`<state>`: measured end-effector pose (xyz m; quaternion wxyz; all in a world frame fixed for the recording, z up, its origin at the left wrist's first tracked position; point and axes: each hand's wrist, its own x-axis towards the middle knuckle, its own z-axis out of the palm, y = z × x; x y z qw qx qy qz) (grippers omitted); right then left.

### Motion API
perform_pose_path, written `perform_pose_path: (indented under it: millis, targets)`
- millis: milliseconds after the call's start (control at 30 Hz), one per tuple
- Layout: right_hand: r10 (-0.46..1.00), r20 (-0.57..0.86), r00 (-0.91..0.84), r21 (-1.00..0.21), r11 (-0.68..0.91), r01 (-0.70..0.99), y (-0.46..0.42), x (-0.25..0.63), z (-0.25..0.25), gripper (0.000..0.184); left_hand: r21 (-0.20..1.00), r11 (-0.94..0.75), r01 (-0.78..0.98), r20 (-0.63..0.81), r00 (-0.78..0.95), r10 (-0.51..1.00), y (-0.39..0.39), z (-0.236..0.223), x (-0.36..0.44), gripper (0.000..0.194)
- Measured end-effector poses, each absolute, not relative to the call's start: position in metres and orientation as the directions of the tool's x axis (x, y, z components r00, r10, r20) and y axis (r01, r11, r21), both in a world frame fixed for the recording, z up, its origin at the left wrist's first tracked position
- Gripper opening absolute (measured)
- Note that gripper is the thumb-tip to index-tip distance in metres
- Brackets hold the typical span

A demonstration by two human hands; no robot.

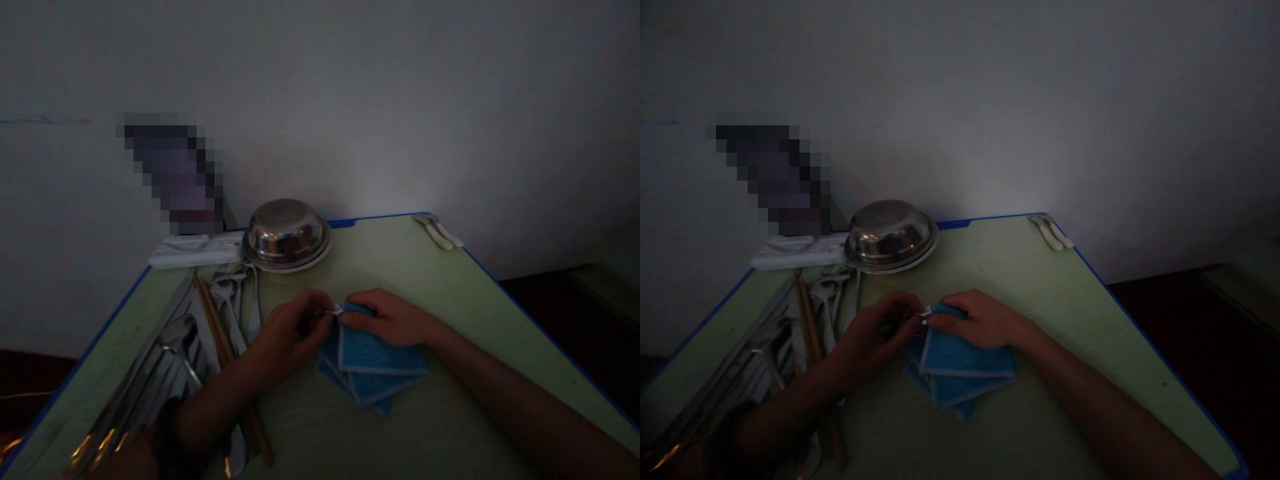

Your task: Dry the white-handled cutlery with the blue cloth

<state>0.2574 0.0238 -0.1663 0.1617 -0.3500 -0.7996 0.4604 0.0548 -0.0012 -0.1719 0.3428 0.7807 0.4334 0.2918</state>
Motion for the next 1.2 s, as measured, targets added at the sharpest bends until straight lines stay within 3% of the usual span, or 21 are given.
perform_pose_path:
  millis: [733, 867, 1000, 1200]
  targets:
    - [0.699, -0.097, -0.708, -0.877, 0.276, 0.392, 0.024, 0.259, -0.168, 0.033, 0.825, -0.415, 0.385, 0.242, 0.423, 0.873, -0.003, -0.178, 0.053, 0.017]
    - [0.669, -0.143, -0.729, -0.933, 0.154, 0.325, 0.027, 0.262, -0.167, 0.03, 0.824, -0.425, 0.376, 0.34, 0.273, 0.9, -0.002, -0.179, 0.05, 0.008]
    - [0.653, -0.199, -0.731, -0.956, 0.034, 0.29, 0.029, 0.265, -0.168, 0.031, 0.841, -0.412, 0.352, 0.392, 0.129, 0.911, 0.001, -0.179, 0.047, 0.011]
    - [0.659, -0.231, -0.716, -0.97, -0.215, 0.114, 0.029, 0.27, -0.176, 0.031, 0.849, -0.442, 0.289, 0.369, 0.275, 0.888, -0.004, -0.173, 0.045, 0.02]
